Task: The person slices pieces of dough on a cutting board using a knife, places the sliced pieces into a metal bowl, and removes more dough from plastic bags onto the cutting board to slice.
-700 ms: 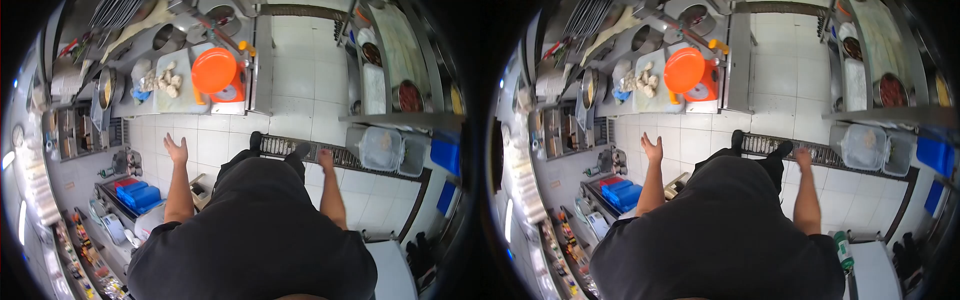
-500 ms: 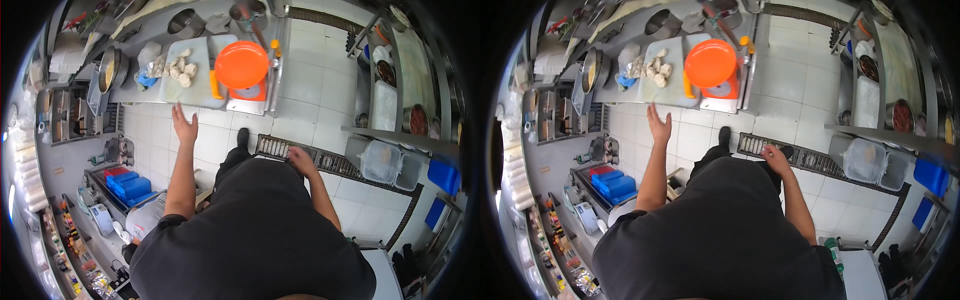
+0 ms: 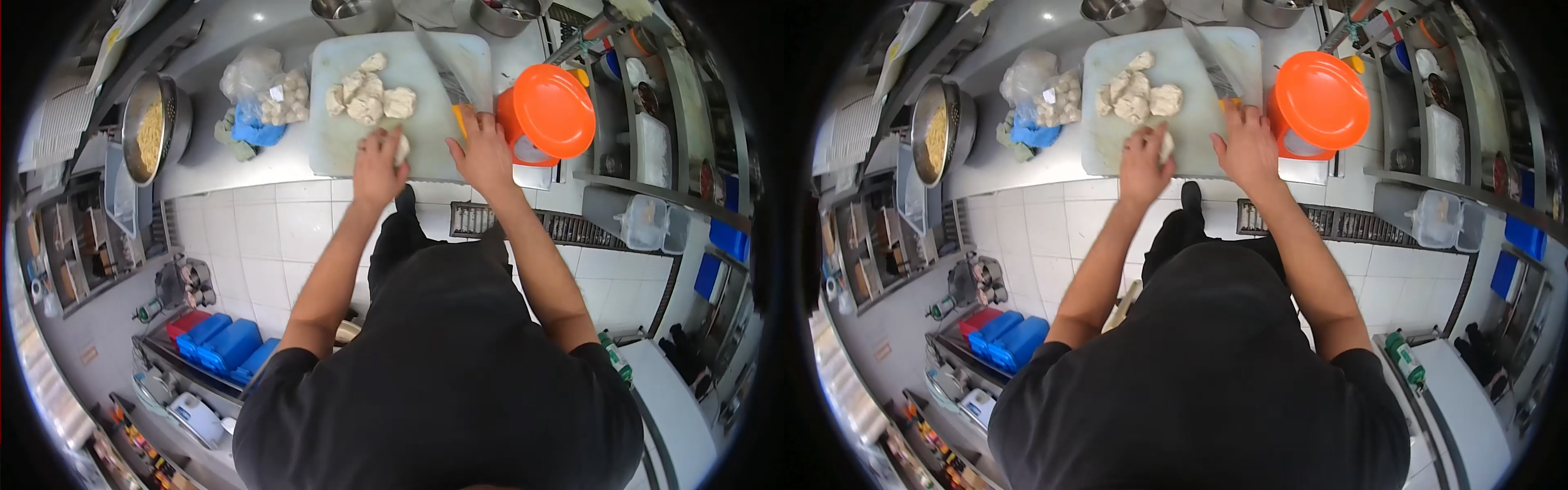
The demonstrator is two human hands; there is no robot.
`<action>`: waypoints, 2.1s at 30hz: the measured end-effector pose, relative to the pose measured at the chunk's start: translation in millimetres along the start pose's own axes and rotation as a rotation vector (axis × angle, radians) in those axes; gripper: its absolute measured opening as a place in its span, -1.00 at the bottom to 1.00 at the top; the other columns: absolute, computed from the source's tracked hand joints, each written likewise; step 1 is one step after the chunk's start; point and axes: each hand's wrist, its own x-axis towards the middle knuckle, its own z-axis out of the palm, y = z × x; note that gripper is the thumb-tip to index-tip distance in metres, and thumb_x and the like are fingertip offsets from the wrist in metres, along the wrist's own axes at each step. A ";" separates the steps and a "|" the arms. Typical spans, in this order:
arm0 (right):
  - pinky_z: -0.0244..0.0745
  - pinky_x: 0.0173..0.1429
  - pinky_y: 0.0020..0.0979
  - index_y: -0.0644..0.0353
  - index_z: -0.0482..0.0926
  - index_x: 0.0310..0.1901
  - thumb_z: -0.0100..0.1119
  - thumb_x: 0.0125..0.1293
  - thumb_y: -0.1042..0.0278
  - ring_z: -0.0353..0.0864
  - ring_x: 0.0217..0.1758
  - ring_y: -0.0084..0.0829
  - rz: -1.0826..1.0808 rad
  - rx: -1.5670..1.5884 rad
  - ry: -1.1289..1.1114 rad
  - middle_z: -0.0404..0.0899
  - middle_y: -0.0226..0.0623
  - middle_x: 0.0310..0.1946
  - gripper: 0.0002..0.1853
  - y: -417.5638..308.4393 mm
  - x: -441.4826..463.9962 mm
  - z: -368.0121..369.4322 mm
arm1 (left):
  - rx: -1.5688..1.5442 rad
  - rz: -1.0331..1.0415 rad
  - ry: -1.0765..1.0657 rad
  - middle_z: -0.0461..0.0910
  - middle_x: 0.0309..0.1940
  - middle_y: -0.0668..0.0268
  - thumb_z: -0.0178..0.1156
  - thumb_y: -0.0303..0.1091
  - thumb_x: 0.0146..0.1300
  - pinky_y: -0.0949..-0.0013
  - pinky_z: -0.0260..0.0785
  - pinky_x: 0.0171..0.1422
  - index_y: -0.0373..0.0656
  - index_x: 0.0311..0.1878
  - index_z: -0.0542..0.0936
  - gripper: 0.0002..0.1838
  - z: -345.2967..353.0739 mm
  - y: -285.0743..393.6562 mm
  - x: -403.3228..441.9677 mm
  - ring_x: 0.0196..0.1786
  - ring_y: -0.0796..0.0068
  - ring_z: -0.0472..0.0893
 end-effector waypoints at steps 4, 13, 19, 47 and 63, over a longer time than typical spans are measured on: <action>0.71 0.22 -0.02 0.12 0.36 0.58 0.39 0.42 0.15 0.72 0.16 0.15 0.163 -0.146 -0.097 0.58 0.03 0.22 -0.25 10.0 30.0 47.1 | -0.085 0.210 -0.100 0.53 0.37 0.05 0.40 -0.55 0.12 -0.03 0.46 0.49 -0.01 0.52 0.57 -0.20 -6.6 -1.4 -1.2 0.34 -0.14 0.51; 0.63 0.08 0.21 0.23 0.51 0.13 0.14 0.61 0.01 0.76 -0.02 0.32 0.607 0.154 -0.205 0.74 0.27 -0.17 -0.60 4.3 -47.4 -21.1 | -0.144 0.565 -0.231 0.41 0.62 0.16 0.31 -0.55 0.24 0.00 0.27 0.73 0.09 0.48 0.63 -0.31 13.2 9.7 70.0 0.71 -0.07 0.27; 0.57 -0.11 0.18 0.23 0.54 -0.02 0.06 0.70 0.02 0.73 -0.27 0.28 0.752 0.530 -0.221 0.72 0.11 -0.34 -0.63 8.6 -164.1 -3.4 | -0.151 0.308 -0.255 0.52 0.46 0.05 0.51 -0.22 0.28 -0.08 0.41 0.55 -0.05 0.44 0.64 -0.36 -4.1 20.8 44.5 0.49 -0.11 0.50; 0.48 -0.23 -0.07 0.35 0.56 -0.06 0.11 0.73 -0.08 0.54 -0.46 -0.04 0.984 0.958 -0.225 0.57 -0.02 -0.51 -0.50 -40.7 -176.0 18.6 | -0.100 0.393 -0.437 0.75 0.16 0.24 0.62 -0.31 0.19 0.23 0.68 0.10 0.00 0.26 0.80 -0.48 1.8 32.2 96.3 -0.05 0.28 0.77; 0.52 -0.16 0.03 0.36 0.57 -0.05 0.15 0.71 -0.02 0.68 -0.28 0.20 0.838 0.780 -0.054 0.68 0.12 -0.40 -0.53 -54.2 -127.4 54.9 | -0.148 0.443 -0.383 0.78 0.03 0.32 0.62 -0.30 0.24 0.29 0.66 0.12 0.04 0.30 0.81 -0.48 11.5 13.1 94.0 -0.06 0.40 0.80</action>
